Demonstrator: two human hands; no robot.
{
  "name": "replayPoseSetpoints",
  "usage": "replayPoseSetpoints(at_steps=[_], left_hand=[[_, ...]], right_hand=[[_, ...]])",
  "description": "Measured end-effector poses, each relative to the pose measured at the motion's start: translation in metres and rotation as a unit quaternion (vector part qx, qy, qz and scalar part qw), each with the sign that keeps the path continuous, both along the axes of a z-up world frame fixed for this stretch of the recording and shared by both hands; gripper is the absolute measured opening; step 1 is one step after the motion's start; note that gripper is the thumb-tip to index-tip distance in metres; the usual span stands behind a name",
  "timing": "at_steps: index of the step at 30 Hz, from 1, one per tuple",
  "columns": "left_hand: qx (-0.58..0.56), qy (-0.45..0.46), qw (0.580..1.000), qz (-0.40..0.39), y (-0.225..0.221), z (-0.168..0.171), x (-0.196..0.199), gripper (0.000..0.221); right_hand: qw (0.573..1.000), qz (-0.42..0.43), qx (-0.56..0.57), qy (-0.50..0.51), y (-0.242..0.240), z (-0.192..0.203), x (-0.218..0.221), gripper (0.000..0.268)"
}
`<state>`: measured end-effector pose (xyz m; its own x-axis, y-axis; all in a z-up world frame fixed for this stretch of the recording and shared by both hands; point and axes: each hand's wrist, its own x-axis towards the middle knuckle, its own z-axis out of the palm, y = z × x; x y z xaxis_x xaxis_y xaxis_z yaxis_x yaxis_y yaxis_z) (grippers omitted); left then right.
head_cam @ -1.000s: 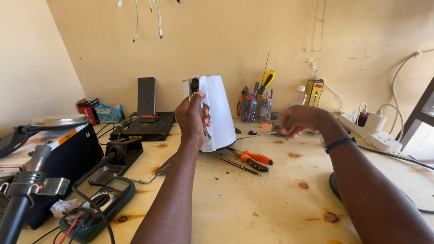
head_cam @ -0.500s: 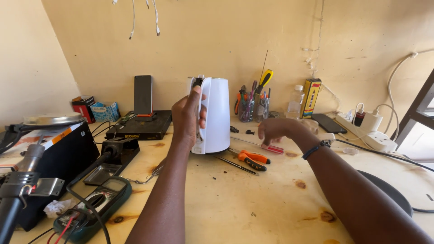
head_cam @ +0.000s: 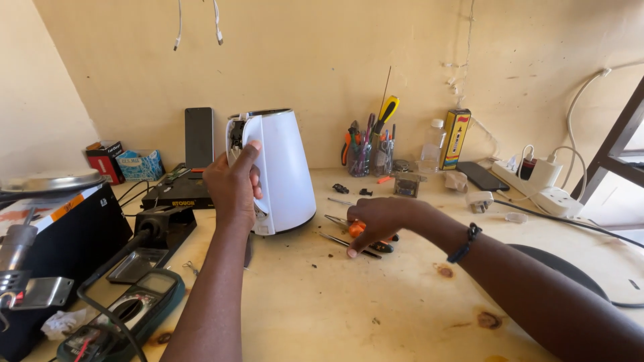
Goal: Reassembling the handle of an electric kettle using a screwdriver and testing it on its base.
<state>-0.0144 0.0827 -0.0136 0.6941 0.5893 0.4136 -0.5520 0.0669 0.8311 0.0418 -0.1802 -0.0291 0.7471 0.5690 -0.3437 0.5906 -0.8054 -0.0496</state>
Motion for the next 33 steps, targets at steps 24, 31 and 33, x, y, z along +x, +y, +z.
replayPoseSetpoints(at_steps=[24,31,33], left_hand=[[0.078,-0.004,0.991,0.109,-0.025,-0.02,0.003,0.029],[0.227,0.031,0.959,0.168,-0.029,-0.038,0.013,0.03],[0.122,0.024,0.984,0.131,-0.033,-0.026,0.003,0.033]], right_hand=[[0.876,-0.221,0.407,-0.135,-0.01,0.026,0.099,0.026],[0.788,-0.223,0.501,-0.28,0.008,0.073,0.159,0.037],[0.779,-0.234,0.473,-0.339,0.016,0.07,0.199,0.037]])
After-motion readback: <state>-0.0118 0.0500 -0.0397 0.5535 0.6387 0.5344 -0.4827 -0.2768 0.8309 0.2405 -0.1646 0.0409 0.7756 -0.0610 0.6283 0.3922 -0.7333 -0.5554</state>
